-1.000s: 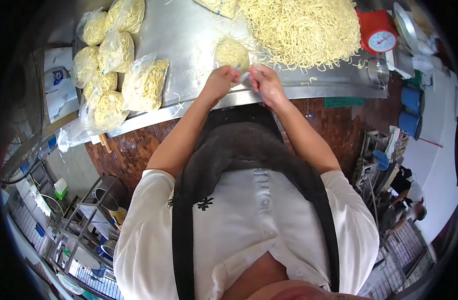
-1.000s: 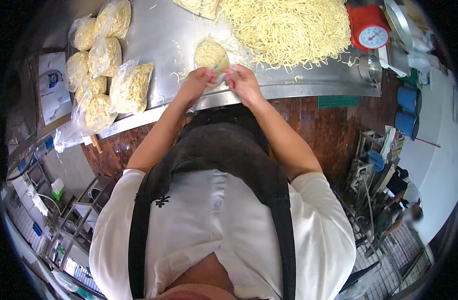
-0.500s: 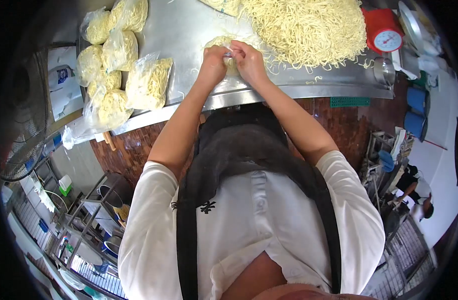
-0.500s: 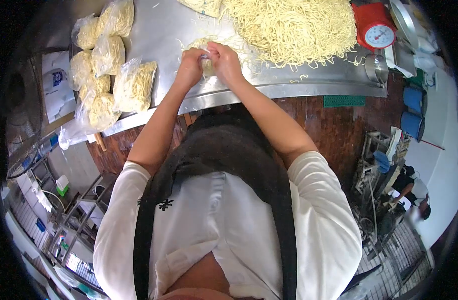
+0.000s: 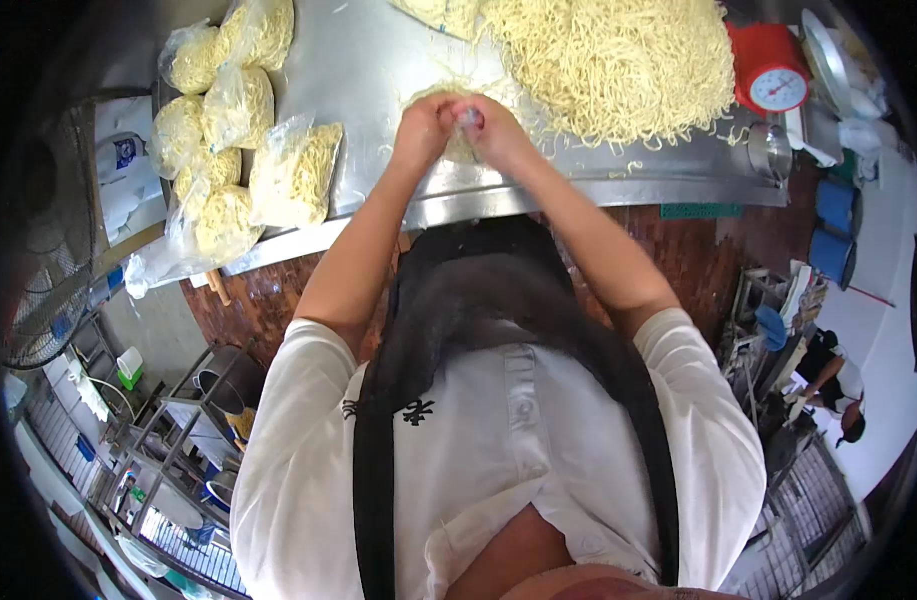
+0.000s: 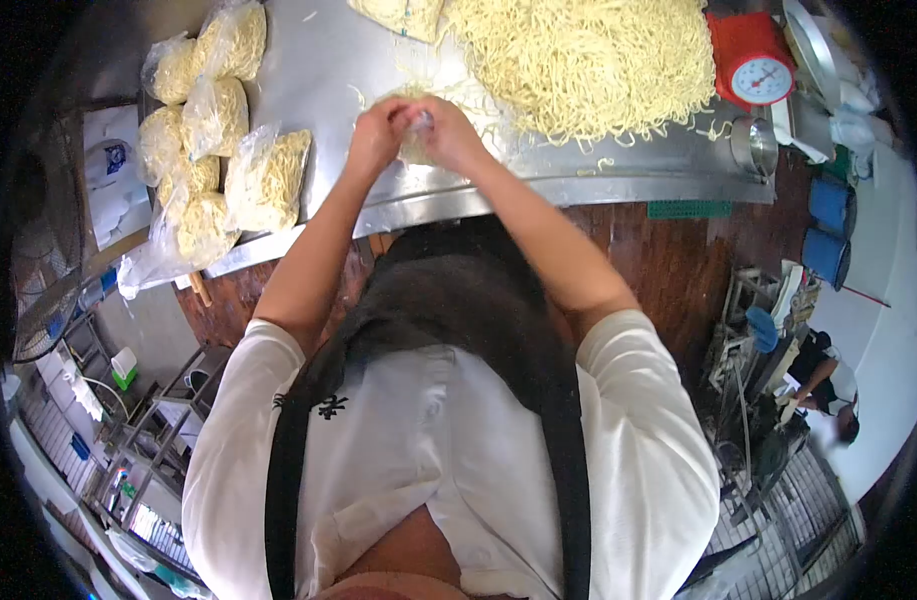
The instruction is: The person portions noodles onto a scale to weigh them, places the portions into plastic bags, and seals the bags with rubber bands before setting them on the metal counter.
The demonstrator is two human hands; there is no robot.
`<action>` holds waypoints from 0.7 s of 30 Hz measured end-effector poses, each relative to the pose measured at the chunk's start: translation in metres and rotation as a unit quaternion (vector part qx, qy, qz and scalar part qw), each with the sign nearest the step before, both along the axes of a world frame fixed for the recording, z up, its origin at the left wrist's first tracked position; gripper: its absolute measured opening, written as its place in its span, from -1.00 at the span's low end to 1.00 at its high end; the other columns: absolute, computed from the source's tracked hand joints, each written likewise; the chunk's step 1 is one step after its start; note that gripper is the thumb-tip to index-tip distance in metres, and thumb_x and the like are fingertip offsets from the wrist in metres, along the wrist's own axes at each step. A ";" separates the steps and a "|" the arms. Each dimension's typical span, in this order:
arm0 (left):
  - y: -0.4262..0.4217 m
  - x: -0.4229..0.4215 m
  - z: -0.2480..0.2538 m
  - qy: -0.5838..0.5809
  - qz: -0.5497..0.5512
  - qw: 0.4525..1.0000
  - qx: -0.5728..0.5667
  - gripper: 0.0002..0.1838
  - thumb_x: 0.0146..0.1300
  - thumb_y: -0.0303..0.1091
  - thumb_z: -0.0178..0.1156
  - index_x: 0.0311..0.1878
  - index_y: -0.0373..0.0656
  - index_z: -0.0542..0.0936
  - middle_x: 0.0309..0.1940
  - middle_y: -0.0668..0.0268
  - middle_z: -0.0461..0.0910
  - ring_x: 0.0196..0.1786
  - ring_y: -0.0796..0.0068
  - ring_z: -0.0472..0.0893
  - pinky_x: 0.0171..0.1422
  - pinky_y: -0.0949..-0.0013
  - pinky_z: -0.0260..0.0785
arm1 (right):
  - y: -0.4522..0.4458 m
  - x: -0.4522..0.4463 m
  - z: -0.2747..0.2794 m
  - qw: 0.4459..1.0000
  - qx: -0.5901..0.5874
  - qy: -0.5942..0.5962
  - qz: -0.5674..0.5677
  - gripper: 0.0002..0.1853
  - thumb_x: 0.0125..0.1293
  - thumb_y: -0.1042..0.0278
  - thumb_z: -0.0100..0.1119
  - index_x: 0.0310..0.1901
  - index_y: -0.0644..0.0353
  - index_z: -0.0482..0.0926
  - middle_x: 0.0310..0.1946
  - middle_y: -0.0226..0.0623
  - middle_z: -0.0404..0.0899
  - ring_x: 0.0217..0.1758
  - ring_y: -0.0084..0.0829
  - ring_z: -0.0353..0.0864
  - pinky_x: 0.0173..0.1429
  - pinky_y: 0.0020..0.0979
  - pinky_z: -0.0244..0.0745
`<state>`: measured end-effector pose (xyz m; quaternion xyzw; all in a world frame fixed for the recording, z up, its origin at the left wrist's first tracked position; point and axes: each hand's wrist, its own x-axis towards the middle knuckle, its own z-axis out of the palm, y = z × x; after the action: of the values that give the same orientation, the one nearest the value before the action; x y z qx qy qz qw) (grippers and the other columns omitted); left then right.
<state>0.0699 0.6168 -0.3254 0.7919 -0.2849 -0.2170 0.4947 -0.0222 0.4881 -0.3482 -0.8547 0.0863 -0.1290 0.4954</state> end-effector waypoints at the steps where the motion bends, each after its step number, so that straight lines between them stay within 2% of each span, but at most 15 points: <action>1: -0.002 0.001 -0.008 -0.018 -0.013 1.000 -0.012 -0.80 0.20 -0.61 0.12 -0.16 -0.21 0.67 -0.29 0.05 0.69 -0.20 0.11 0.68 -0.03 0.17 0.52 | 0.003 -0.001 0.000 0.993 -0.089 -0.065 -0.032 -0.83 0.20 0.63 0.24 -0.19 0.19 0.58 -0.41 -0.21 0.50 -0.38 -0.10 0.51 -0.19 -0.24 0.46; 2: -0.002 0.004 -0.027 -0.115 -0.054 0.989 -0.080 -0.81 0.15 -0.60 0.20 -0.21 -0.18 0.73 -0.33 0.05 0.68 -0.25 0.05 0.65 -0.07 0.14 0.50 | 0.010 -0.007 0.009 0.987 -0.042 -0.124 -0.099 -0.92 0.19 0.60 0.27 -0.33 0.20 0.60 -0.39 -0.18 0.49 -0.28 -0.04 0.53 -0.14 -0.21 0.45; 3: -0.001 0.003 -0.036 -0.149 -0.069 0.985 -0.059 -0.76 0.11 -0.54 0.30 -0.13 -0.12 0.74 -0.32 0.13 0.65 -0.21 0.05 0.59 -0.05 0.12 0.46 | 0.006 -0.011 0.005 0.990 -0.049 -0.094 -0.096 -0.92 0.18 0.60 0.28 -0.32 0.21 0.59 -0.37 -0.16 0.50 -0.24 -0.05 0.54 -0.13 -0.20 0.46; 5: 0.003 -0.017 -0.028 -0.257 -0.044 0.965 -0.034 -0.71 0.07 -0.48 0.36 -0.09 -0.06 0.74 -0.25 0.20 0.60 -0.13 0.08 0.54 0.01 0.12 0.41 | -0.005 -0.028 -0.006 0.994 -0.057 -0.028 -0.089 -0.90 0.18 0.58 0.30 -0.28 0.21 0.59 -0.33 -0.13 0.52 -0.16 -0.05 0.55 -0.10 -0.19 0.46; 6: 0.004 -0.019 -0.026 -0.238 -0.064 0.969 -0.022 -0.69 0.09 -0.45 0.36 -0.05 -0.01 0.73 -0.18 0.24 0.56 -0.06 0.11 0.50 0.07 0.13 0.37 | -0.005 -0.028 -0.008 0.995 -0.039 0.001 -0.090 -0.89 0.18 0.57 0.29 -0.27 0.21 0.59 -0.32 -0.12 0.53 -0.15 -0.04 0.56 -0.09 -0.17 0.48; 8: 0.002 -0.010 -0.031 -0.235 -0.070 0.969 -0.009 -0.70 0.10 -0.45 0.34 -0.05 -0.01 0.73 -0.19 0.23 0.56 -0.08 0.11 0.50 0.05 0.14 0.36 | -0.003 -0.021 0.013 0.994 -0.005 0.062 -0.093 -0.88 0.18 0.56 0.29 -0.25 0.21 0.59 -0.29 -0.11 0.54 -0.12 -0.04 0.57 -0.08 -0.15 0.50; 11: -0.001 -0.004 -0.033 -0.238 -0.081 0.968 -0.012 -0.77 0.12 -0.44 0.33 -0.11 -0.03 0.74 -0.22 0.24 0.56 -0.10 0.13 0.50 0.03 0.15 0.33 | -0.004 -0.006 0.038 0.976 -0.212 0.047 -0.023 -0.91 0.27 0.44 0.22 -0.22 0.21 0.59 -0.30 -0.07 0.58 -0.17 -0.02 0.61 -0.08 -0.12 0.54; 14: 0.008 -0.009 -0.032 -0.225 -0.087 0.970 -0.007 -0.74 0.12 -0.38 0.36 -0.08 -0.05 0.72 -0.21 0.25 0.55 -0.08 0.14 0.50 0.04 0.14 0.33 | -0.017 -0.005 0.032 0.932 -0.308 0.175 0.069 -0.76 0.37 0.23 0.10 -0.19 0.25 0.59 -0.27 0.04 0.64 -0.15 0.03 0.66 -0.08 -0.06 0.55; 17: 0.011 -0.018 -0.028 -0.220 -0.069 0.973 0.009 -0.70 0.14 -0.31 0.37 -0.02 -0.01 0.70 -0.13 0.21 0.54 0.01 0.09 0.48 0.10 0.12 0.32 | -0.021 -0.008 0.045 0.880 -0.278 0.366 0.119 -0.64 0.42 0.10 0.04 -0.16 0.31 0.58 -0.24 0.14 0.66 -0.09 0.05 0.67 -0.05 -0.03 0.54; 20: 0.013 -0.020 -0.030 -0.218 -0.076 0.973 0.023 -0.65 0.14 -0.31 0.36 0.04 -0.01 0.68 -0.07 0.23 0.52 0.04 0.12 0.47 0.14 0.11 0.30 | -0.010 -0.022 0.048 0.902 -0.190 0.373 0.102 -0.59 0.45 0.06 0.00 -0.20 0.32 0.59 -0.25 0.18 0.67 -0.10 0.09 0.68 -0.05 0.02 0.54; 21: 0.014 -0.021 -0.031 -0.219 -0.078 0.972 0.026 -0.65 0.15 -0.31 0.36 0.04 -0.01 0.68 -0.07 0.23 0.52 0.04 0.12 0.47 0.15 0.12 0.30 | -0.008 -0.020 0.047 0.904 -0.205 0.366 0.088 -0.58 0.47 0.05 -0.02 -0.22 0.30 0.60 -0.26 0.17 0.67 -0.11 0.09 0.68 -0.04 0.02 0.54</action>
<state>0.0485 0.6307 -0.3560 0.8077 -0.4417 -0.0841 0.3814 -0.0421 0.4798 -0.3007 -0.9285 0.1579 0.2218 0.2526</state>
